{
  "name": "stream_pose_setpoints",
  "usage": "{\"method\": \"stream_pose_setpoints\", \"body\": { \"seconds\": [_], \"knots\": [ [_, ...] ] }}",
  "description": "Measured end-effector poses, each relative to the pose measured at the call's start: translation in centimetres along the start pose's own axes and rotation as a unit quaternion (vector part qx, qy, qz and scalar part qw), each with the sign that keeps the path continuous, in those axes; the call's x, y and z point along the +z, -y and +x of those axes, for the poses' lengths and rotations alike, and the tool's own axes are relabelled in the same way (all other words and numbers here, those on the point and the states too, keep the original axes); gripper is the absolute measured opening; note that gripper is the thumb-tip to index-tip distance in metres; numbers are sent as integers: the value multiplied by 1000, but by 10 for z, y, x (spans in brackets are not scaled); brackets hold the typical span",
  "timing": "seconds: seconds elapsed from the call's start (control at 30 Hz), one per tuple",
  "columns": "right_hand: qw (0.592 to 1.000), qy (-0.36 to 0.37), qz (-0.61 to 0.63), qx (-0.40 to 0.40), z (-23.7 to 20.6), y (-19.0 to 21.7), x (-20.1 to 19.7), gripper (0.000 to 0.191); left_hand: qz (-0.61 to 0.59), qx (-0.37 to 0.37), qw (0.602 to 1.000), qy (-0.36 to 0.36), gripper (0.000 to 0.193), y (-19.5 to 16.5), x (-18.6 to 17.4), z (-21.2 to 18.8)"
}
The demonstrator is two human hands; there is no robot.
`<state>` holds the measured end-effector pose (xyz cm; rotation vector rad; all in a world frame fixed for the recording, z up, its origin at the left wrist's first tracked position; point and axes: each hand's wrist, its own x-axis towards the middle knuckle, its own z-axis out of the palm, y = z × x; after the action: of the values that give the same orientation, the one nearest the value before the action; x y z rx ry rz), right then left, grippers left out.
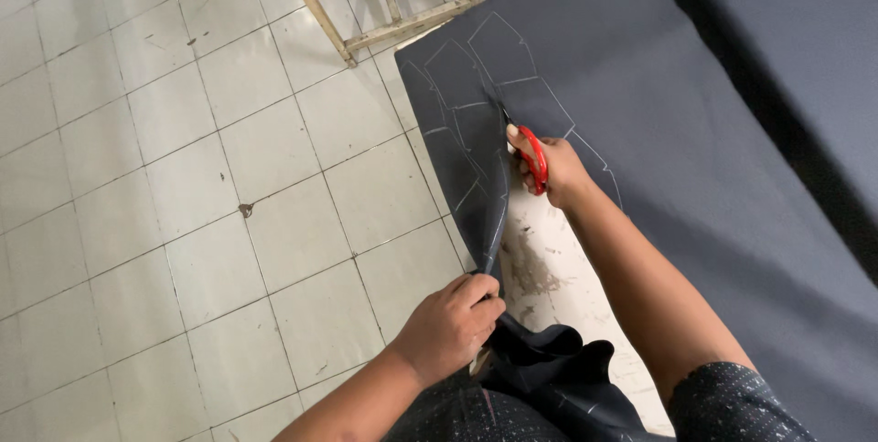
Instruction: The person cuts a piece of dark fabric along chalk lines using red-handled scissors, then rolls the cut piece and sets it aside. They smooth the remaining fabric and place a pink paper pattern on it.
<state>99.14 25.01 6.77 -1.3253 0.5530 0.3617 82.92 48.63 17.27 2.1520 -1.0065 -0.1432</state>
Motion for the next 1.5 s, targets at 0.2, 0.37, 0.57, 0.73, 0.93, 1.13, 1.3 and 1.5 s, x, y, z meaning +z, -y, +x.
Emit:
{"method": "stream_pose_setpoints", "body": {
  "seconds": [0.2,0.37,0.57,0.73,0.93,1.13,1.3,1.5],
  "knots": [
    [999,-15,-33,-1,11,8,7,51,0,-12,1000,-11,17,-1,-8,-7],
    [999,-12,-34,-11,23,17,13,52,-7,-26,1000,-15,13,-1,-13,-12],
    [999,-13,-40,-23,32,20,17,49,-16,-39,999,-12,16,1,-17,-14],
    [1000,4,-25,-9,42,27,17,50,-27,-18,999,-16,19,3,-23,-18],
    [999,2,-46,-3,54,41,24,53,-42,-24,999,11,17,6,-29,-22],
    [1000,20,-21,-8,73,55,33,51,-30,-34,999,-1,19,8,-40,-32],
    [999,5,-34,1,93,68,41,48,1,-53,999,12,20,9,-49,-41],
    [999,31,-27,24,123,85,59,48,24,-86,996,12,15,6,-52,-54]
  ]
}}
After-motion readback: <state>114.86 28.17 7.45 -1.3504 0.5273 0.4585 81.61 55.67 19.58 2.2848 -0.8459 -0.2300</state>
